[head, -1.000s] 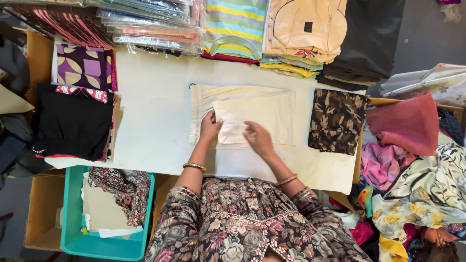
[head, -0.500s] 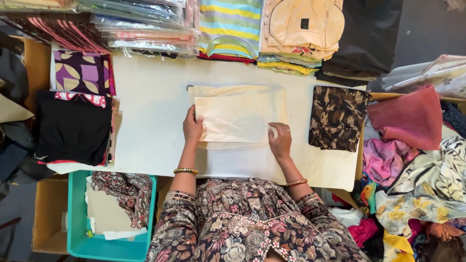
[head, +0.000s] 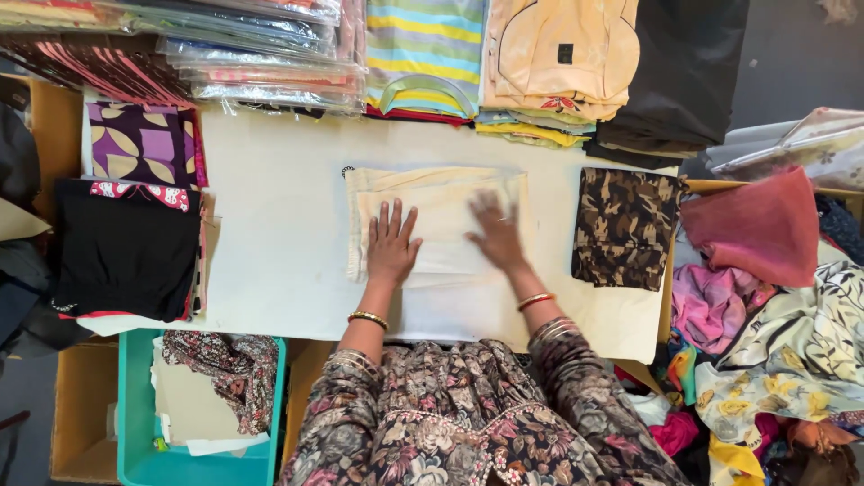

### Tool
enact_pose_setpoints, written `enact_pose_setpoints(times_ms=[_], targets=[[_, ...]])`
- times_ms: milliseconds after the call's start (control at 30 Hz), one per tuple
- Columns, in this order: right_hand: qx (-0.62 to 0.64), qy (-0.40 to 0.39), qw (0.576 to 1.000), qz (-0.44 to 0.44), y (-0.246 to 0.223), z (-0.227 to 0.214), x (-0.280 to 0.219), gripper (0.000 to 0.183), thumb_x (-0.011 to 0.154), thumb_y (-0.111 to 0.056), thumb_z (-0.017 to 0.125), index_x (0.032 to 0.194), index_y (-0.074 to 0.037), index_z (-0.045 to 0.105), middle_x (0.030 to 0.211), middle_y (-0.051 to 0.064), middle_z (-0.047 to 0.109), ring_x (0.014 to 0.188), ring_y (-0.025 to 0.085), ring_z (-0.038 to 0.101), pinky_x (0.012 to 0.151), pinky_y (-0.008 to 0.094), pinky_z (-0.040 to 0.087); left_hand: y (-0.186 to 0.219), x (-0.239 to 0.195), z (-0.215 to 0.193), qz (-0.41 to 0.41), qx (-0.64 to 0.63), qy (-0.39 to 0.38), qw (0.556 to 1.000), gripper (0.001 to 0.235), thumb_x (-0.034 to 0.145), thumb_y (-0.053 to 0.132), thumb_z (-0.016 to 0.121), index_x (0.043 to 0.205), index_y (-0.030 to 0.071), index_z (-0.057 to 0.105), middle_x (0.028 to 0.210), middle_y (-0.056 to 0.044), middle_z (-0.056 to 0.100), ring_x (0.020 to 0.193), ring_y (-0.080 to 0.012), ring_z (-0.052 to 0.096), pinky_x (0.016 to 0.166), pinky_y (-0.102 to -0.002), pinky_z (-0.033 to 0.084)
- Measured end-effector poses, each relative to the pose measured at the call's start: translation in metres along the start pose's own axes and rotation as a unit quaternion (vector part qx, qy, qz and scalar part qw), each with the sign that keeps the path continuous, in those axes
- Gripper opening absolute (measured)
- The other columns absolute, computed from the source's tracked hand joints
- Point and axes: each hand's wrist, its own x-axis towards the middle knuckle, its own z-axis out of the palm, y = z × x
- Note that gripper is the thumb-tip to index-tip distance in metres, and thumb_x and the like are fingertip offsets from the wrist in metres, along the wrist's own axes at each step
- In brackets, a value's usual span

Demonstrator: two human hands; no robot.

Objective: The recorder folds various pieces of clothing including a pair of white trousers, a pink top, and a yellow piece of fabric on a table.

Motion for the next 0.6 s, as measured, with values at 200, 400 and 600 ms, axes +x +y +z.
enact_pose_setpoints(times_ms=[200, 400, 600], targets=[[0.015, 0.136, 0.988, 0.075, 0.067, -0.018, -0.008, 0.076, 0.102, -0.054, 0.054, 0.165, -0.022, 0.028, 0.173, 0.010, 0.013, 0.160, 0.033, 0.007, 0.122, 0.067, 0.006, 0.015, 0.006, -0.006, -0.014, 0.041, 0.013, 0.999, 0.067, 0.101, 0.046, 0.053, 0.162, 0.029, 0.031, 0.173, -0.004, 0.014, 0.159, -0.0298, 0.007, 0.125, -0.059, 0.006], [-0.050, 0.086, 0.995, -0.007, -0.008, -0.009, -0.007, 0.072, 0.099, -0.057, 0.054, 0.162, -0.029, 0.035, 0.174, 0.006, 0.019, 0.161, 0.029, 0.012, 0.124, 0.066, 0.006, -0.007, 0.023, -0.005, 0.007, 0.073, 0.015, 0.997, 0.069, 0.100, 0.050, 0.050, 0.162, 0.029, 0.030, 0.173, -0.002, 0.017, 0.160, -0.0276, 0.009, 0.126, -0.059, 0.005], [-0.037, 0.124, 0.980, 0.148, 0.005, -0.016, -0.005, 0.070, 0.098, -0.054, 0.057, 0.160, -0.027, 0.039, 0.171, 0.007, 0.022, 0.159, 0.029, 0.015, 0.122, 0.066, 0.007, -0.019, 0.030, -0.012, -0.043, 0.135, 0.002, 0.990, 0.070, 0.100, 0.055, 0.047, 0.163, 0.030, 0.028, 0.173, 0.001, 0.014, 0.159, -0.0250, 0.007, 0.124, -0.063, 0.005]])
